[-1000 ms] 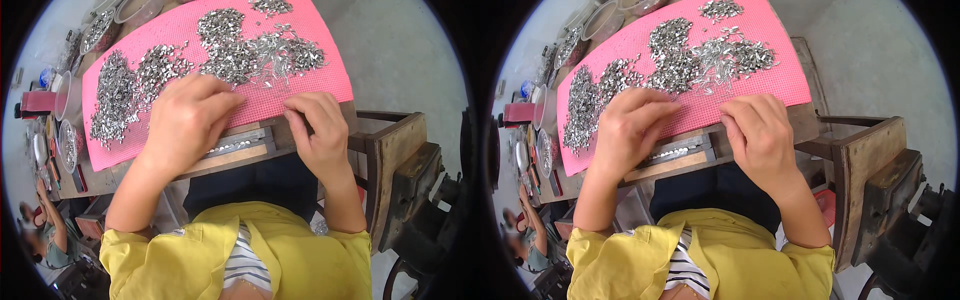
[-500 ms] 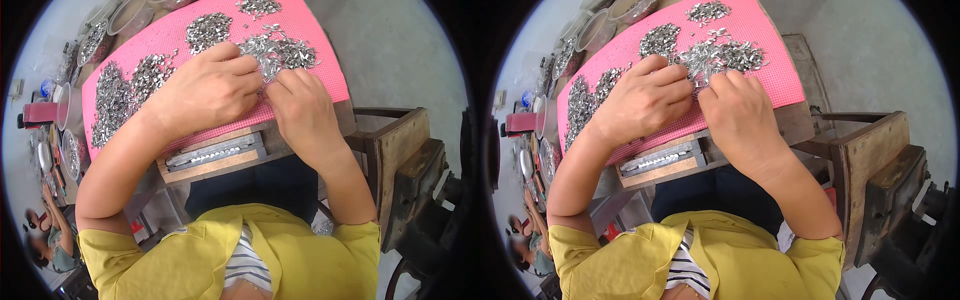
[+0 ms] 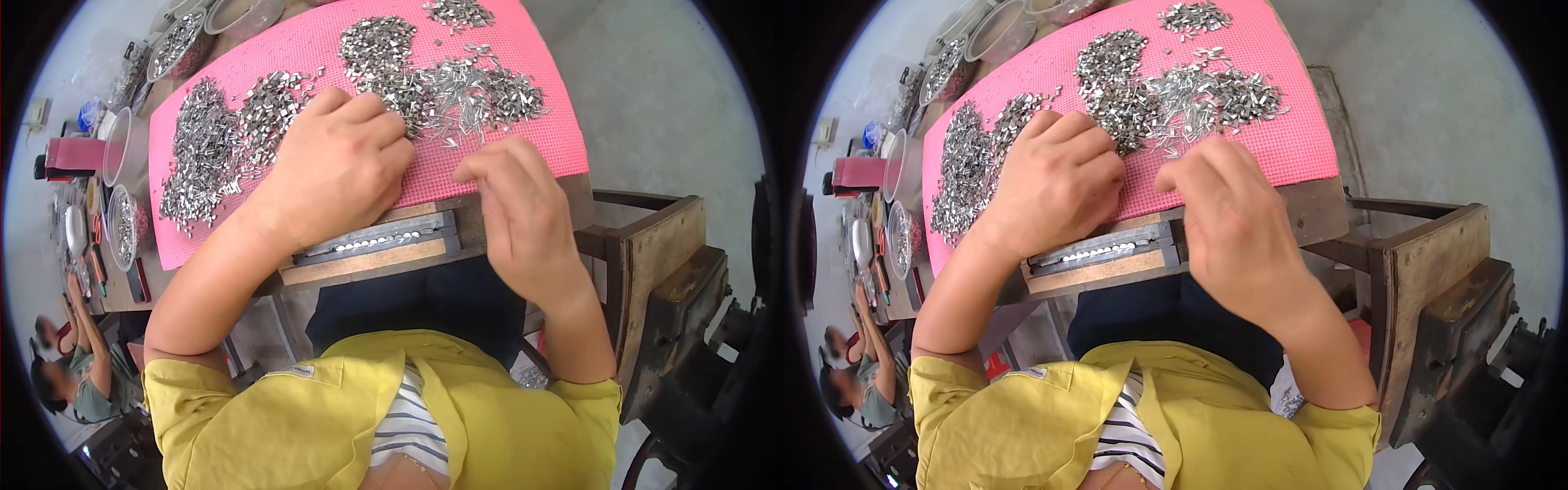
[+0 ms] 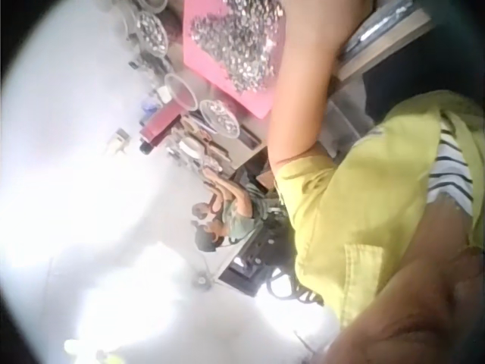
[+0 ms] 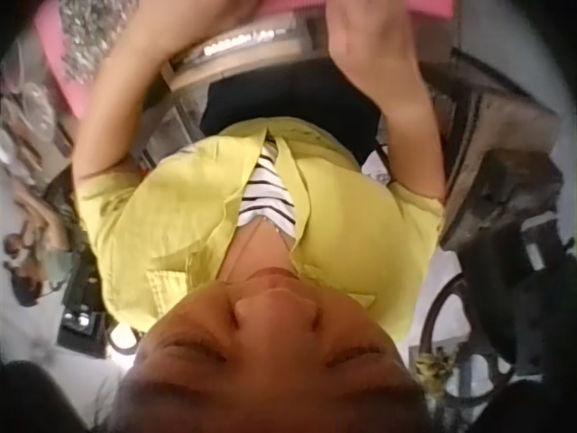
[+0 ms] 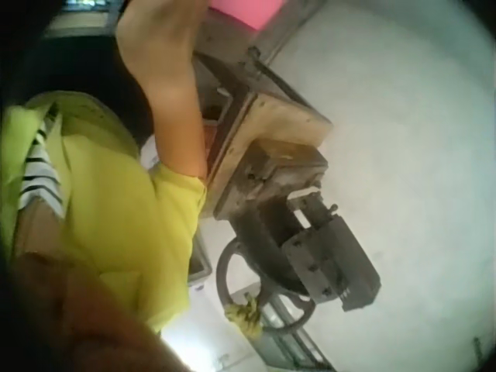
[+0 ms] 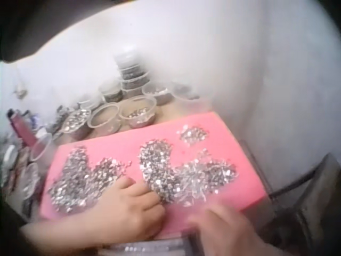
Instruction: Selecting small metal components and placing them into a strip before processing them with a manual press.
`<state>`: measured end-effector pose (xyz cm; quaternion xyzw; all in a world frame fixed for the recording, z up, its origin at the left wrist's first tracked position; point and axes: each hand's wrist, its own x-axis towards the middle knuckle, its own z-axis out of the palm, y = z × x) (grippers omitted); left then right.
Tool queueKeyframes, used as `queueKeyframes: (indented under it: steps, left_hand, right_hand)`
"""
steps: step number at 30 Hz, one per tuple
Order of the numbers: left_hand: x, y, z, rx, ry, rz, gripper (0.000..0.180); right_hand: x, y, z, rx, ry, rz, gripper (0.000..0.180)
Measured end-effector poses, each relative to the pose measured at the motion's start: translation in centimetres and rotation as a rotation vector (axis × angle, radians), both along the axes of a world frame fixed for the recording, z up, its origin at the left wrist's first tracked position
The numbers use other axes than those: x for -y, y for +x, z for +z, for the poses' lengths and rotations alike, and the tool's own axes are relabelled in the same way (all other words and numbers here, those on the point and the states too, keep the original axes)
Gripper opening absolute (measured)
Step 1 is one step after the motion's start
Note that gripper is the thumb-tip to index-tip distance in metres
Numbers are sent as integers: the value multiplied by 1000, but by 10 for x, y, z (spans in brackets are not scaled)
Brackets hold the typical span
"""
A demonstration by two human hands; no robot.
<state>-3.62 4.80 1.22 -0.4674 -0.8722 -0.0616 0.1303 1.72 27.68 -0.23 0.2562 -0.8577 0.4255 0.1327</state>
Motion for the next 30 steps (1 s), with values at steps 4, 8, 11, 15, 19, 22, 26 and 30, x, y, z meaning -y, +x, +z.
queueKeyframes:
  steps: [4,8,11,15,19,22,26,30]
  left_hand:
    - [2,4,-2,83,29,124,11]
    - [3,16,-6,111,122,227,9]
    - [7,32,1,289,275,257,9]
    - [12,53,4,546,458,234,11]
    - [14,72,-5,543,519,267,10]
    - [9,79,-10,494,547,291,12]
    - [5,81,-13,451,560,331,13]
    - [4,81,-14,431,550,339,13]
  right_hand:
    - [12,14,3,17,-83,99,23]
    - [22,21,-10,-68,-107,175,31]
    - [25,25,-15,-104,-68,127,39]
    - [29,25,-26,-186,-117,80,47]
    - [29,24,-24,-223,-90,85,46]
    - [26,25,-23,-224,-68,89,43]
    - [26,25,-21,-234,-41,93,39]
    - [26,26,-20,-226,-22,94,36]
